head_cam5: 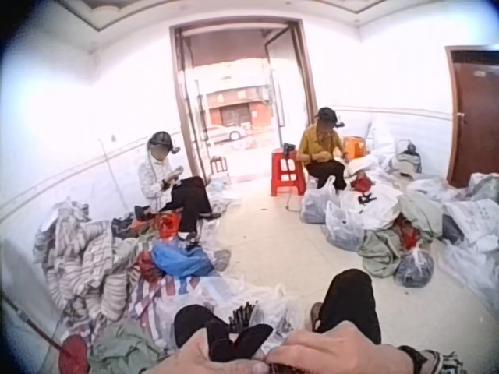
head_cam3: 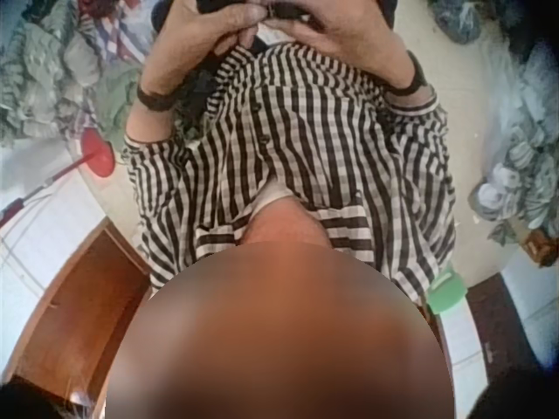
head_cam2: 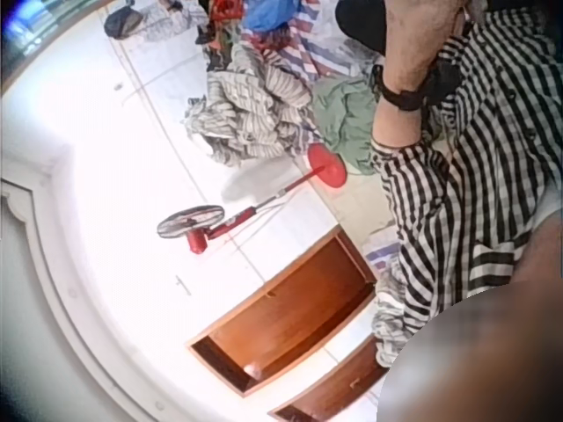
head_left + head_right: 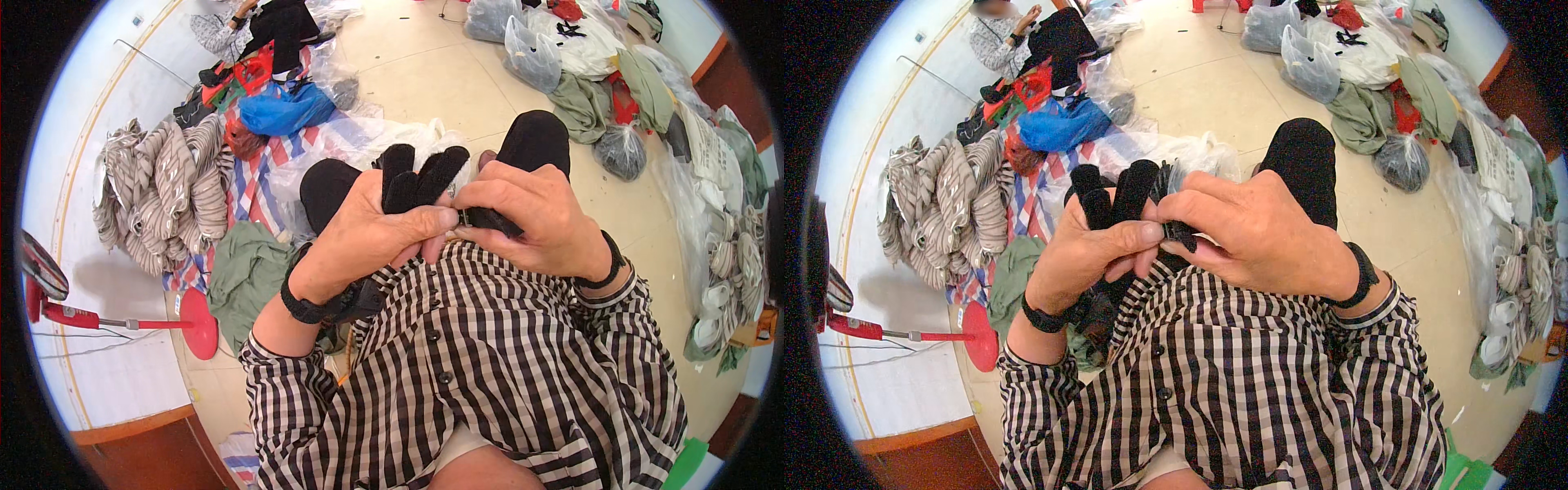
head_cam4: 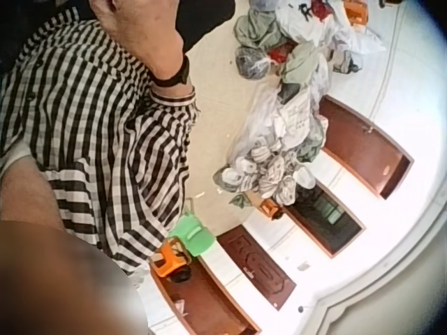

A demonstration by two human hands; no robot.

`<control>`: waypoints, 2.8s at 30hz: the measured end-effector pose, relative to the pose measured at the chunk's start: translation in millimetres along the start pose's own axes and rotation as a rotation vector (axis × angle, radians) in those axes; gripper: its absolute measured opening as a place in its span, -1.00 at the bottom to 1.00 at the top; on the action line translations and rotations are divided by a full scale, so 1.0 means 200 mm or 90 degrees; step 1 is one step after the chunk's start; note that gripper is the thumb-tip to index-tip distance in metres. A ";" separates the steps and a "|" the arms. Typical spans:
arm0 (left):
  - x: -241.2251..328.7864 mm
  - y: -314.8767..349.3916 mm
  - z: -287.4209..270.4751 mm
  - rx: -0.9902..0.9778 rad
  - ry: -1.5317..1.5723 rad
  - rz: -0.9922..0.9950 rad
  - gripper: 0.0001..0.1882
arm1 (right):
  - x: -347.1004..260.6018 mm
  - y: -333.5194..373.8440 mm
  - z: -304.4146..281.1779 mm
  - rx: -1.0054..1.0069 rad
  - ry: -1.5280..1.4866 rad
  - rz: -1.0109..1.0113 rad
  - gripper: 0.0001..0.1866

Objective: Assembling small metal buckles or clips onto black fabric straps or bands.

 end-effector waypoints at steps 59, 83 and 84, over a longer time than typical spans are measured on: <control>-0.17 0.14 0.01 0.092 0.032 0.041 -0.95 | -0.05 0.05 0.09 -0.036 -0.140 0.104 -0.72; -0.24 0.15 0.01 0.059 -0.070 0.183 -0.93 | -0.09 0.10 0.09 -0.028 -0.135 0.151 -0.71; -0.25 0.15 0.02 0.078 -0.072 0.209 -0.92 | -0.09 0.10 0.09 -0.019 -0.122 0.130 -0.70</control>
Point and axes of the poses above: each hand's wrist, its own y-axis away from the middle knuckle, its own z-axis out of the palm, x = y × z, the point moved 2 cm from there along -y, towards the middle knuckle, and after that the axes turned 7 degrees about x, right-handed, at the moved point
